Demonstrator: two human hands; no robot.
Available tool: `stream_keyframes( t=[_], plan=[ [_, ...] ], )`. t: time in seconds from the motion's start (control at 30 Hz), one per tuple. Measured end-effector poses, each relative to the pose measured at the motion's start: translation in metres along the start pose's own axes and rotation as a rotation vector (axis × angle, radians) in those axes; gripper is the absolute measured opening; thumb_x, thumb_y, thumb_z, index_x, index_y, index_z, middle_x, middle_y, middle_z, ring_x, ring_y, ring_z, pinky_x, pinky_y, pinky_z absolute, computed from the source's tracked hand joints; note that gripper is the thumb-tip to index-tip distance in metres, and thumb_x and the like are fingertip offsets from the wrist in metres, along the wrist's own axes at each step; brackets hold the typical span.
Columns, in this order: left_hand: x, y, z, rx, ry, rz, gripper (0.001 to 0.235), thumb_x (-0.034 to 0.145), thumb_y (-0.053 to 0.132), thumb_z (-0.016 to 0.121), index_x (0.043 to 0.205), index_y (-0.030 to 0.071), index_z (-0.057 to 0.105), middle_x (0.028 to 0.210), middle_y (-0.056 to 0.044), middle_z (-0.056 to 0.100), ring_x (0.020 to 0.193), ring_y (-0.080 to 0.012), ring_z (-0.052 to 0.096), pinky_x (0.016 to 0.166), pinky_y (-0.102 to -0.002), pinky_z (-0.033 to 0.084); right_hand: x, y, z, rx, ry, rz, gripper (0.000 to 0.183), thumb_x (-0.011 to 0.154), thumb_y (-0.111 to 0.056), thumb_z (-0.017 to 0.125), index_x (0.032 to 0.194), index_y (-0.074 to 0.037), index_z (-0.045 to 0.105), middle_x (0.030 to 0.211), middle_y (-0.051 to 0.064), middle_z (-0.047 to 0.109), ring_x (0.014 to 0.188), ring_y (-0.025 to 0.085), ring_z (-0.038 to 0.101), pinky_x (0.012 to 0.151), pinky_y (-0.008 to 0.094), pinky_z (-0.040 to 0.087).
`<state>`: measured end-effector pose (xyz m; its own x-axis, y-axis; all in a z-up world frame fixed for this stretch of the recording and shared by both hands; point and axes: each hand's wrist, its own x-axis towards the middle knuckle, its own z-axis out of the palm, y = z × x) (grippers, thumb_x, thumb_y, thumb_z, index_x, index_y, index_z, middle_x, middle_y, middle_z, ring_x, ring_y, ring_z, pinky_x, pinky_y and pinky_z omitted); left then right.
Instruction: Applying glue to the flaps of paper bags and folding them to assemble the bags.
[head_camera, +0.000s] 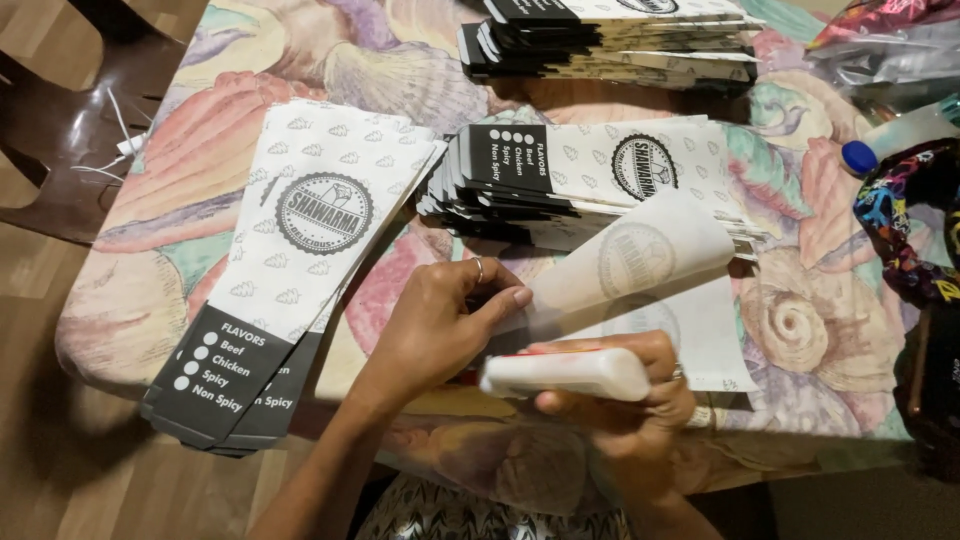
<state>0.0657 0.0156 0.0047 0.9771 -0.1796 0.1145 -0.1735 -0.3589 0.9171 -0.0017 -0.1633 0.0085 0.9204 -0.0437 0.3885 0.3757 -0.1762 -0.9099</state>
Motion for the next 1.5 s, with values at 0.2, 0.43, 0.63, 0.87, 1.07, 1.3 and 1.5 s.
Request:
stream_keyframes(
  t=[0.2,0.43,0.63,0.87,1.07,1.3,1.5],
  plan=[
    [-0.003,0.001,0.000,-0.024,-0.024,0.000,0.020,0.094,0.027,0.068,0.086,0.012,0.079,0.077,0.002,0.079,0.067,-0.0082,0.070,0.059,-0.026,0.051,-0.014,0.037,-0.017,0.304,0.156,0.166,0.076,0.060,0.001,0.088,0.124,-0.006,0.047,0.109,0.021,0.072,0.094,0.039,0.079,0.088,0.047,0.067],
    [-0.034,-0.009,0.022,0.248,0.021,0.481,0.007,0.088,0.000,0.075,0.085,0.006,0.073,0.079,-0.006,0.075,0.062,-0.0168,0.069,0.047,-0.019,0.060,0.036,0.068,-0.174,-0.362,0.584,0.224,0.032,0.111,-0.029,0.079,0.110,-0.008,0.053,0.088,-0.001,0.053,0.064,0.005,0.047,0.035,0.031,0.028],
    [-0.045,-0.005,0.028,0.369,0.107,0.708,0.013,0.092,0.006,0.074,0.085,0.003,0.063,0.106,-0.019,0.067,0.108,-0.0396,0.067,0.081,-0.047,0.058,0.055,0.085,-0.238,-0.429,0.330,0.321,0.039,0.106,-0.015,0.070,0.137,-0.008,0.048,0.117,0.015,0.067,0.094,0.017,0.065,0.079,0.032,0.057],
    [-0.050,-0.016,0.028,0.506,-0.033,0.710,0.031,0.085,0.007,0.081,0.110,0.001,0.064,0.119,-0.022,0.069,0.119,-0.0432,0.063,0.099,-0.053,0.057,0.062,0.063,-0.223,-0.857,0.145,0.451,0.049,0.097,-0.019,0.073,0.139,0.003,0.063,0.125,0.022,0.070,0.106,0.032,0.067,0.088,0.043,0.053],
    [-0.046,-0.009,0.016,0.525,-0.015,0.698,0.024,0.085,0.000,0.077,0.103,-0.006,0.064,0.119,-0.021,0.071,0.118,-0.0453,0.062,0.095,-0.054,0.057,0.032,0.040,-0.187,-1.135,-0.013,-0.413,0.019,0.100,0.000,0.078,0.117,0.007,0.075,0.113,0.022,0.069,0.104,0.035,0.067,0.095,0.043,0.053],
    [-0.048,-0.012,0.019,0.572,-0.012,0.680,0.035,0.077,-0.002,0.081,0.110,-0.003,0.068,0.121,-0.021,0.071,0.115,-0.0418,0.064,0.093,-0.053,0.057,0.011,0.026,-0.146,-0.785,-0.505,-0.677,0.021,0.092,-0.001,0.068,0.112,0.005,0.068,0.115,0.019,0.073,0.111,0.043,0.071,0.094,0.048,0.061],
    [-0.046,-0.004,0.017,0.559,0.029,0.724,0.014,0.092,-0.003,0.067,0.107,-0.002,0.065,0.119,-0.018,0.069,0.112,-0.0413,0.064,0.091,-0.053,0.056,0.008,0.024,-0.143,-0.771,-0.496,-0.693,0.018,0.090,0.001,0.069,0.106,0.007,0.069,0.111,0.022,0.074,0.110,0.043,0.073,0.093,0.046,0.064]
  ],
)
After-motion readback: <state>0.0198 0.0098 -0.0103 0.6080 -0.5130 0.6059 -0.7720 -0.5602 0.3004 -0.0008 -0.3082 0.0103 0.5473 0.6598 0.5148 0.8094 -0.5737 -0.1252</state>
